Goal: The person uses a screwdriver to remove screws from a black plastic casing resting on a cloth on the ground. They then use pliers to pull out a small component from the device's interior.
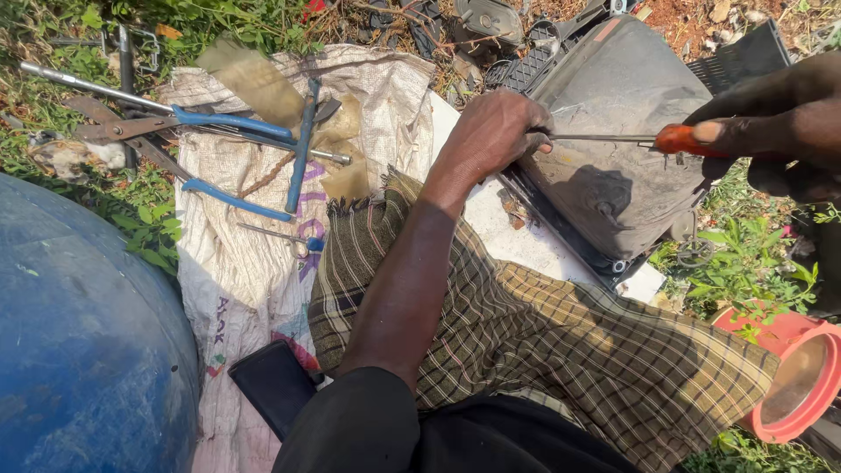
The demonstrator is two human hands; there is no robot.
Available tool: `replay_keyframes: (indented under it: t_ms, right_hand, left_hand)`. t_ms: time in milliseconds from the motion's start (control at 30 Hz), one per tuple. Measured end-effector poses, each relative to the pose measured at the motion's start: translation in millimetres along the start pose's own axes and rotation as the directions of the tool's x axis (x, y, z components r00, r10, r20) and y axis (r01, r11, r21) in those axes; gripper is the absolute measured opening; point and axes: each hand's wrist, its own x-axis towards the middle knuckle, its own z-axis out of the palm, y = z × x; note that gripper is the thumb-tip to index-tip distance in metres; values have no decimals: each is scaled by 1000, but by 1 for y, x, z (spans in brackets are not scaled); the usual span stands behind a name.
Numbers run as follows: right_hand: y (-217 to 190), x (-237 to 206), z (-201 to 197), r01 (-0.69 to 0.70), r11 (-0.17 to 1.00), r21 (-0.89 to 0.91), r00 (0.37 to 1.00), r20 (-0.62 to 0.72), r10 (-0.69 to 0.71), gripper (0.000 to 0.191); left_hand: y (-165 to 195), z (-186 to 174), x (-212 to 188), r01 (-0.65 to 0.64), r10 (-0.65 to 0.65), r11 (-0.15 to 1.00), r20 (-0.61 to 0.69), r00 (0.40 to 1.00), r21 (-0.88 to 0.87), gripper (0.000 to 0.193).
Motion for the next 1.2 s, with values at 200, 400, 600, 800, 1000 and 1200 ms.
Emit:
replay_keyframes:
  t_ms: [200,400,600,800,1000,1200]
  right_hand:
    - [12,21,24,246,722,-647,889,-147,-434,33]
    - [21,-8,31,274,52,-960,455,82,-887,52]
    - [-26,-1,25,-87,930,-357,991,-128,43,41]
    - [-33,-15,28,109,-313,-943,654,306,-692,51]
    - [-6,3,29,262,356,-897,596,-140,-791,55]
    - [-5,15,27,85,604,-793,948,-122,-294,41]
  left_hand:
    - [-3,-48,-20,16,-3,999,-310,951,39,26]
    - [-6,-92,-26,110,-252,966,-740,623,-236,12]
    - [0,-93,-32,64,-177,982,-748,640,-177,15]
    - [-5,-91,-24,28,-248,958,-770,588,-287,14]
    - [-2,-94,-32,28,-228,965,-777,587,-262,17]
    - [-14,-86,-36,-21,-390,877,-735,555,-481,19]
